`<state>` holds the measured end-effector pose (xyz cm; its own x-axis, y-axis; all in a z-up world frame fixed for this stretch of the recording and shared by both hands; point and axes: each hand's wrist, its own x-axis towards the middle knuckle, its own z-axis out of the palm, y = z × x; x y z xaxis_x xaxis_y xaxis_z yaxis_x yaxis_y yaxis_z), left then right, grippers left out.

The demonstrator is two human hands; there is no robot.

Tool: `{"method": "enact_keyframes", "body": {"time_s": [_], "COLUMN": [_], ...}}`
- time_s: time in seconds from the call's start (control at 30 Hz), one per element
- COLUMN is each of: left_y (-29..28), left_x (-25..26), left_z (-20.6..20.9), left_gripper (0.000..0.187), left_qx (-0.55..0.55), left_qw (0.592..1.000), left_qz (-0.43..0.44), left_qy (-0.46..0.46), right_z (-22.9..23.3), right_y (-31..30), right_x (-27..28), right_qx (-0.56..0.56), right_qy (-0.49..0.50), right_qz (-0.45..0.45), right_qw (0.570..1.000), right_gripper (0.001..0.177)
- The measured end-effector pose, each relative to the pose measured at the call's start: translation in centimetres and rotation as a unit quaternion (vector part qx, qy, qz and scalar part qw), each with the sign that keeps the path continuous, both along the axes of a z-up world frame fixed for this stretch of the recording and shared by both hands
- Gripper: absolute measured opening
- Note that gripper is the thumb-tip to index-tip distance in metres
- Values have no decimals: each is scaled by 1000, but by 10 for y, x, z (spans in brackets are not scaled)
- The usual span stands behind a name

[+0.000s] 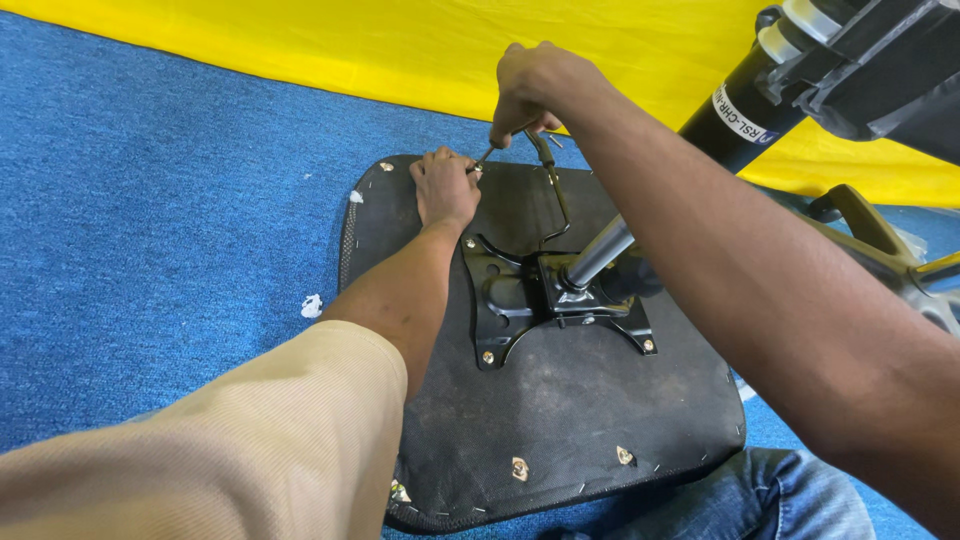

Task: The person sits on the floor and uses a screwdriver to tighten screws on the underside of an office chair seat, securing the gas lift mechanism to the seat base.

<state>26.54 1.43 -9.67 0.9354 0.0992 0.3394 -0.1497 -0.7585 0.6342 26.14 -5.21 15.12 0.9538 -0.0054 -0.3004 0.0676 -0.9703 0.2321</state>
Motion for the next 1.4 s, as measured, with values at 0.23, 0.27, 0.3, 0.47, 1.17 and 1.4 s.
{"method": "enact_keyframes", "body": {"time_s": [0.23,0.27,0.3,0.47,1.17,1.4], "left_y": [-1,-1,0,-2,-2,-1], "left_x": [1,1,1,0,-1,-1], "left_z": [0,2,4,6,4,6], "left_gripper": [21,22,24,28,21,22], "left_qx": [25,26,27,14,34,22], "left_qw": [1000,1000,1000,1000,999,999], "left_qz": [-4,-7,-9,-6,-7,-8], "left_qy": [15,13,10,18,13,24], "right_z": [2,0,-2,-18,-17,-15], "right_y": [-8,-9,-10,-14,-24,-20], "right_x": [13,17,22,38,36,25], "right_qx": [86,80,73,0,18,53], "right_qy": [-105,-121,-128,-170,-186,-198], "right_qz": [-10,-12,-6,39,50,22], "right_qw": [991,989,989,985,981,979], "right_gripper": [23,23,24,20,32,52]}}
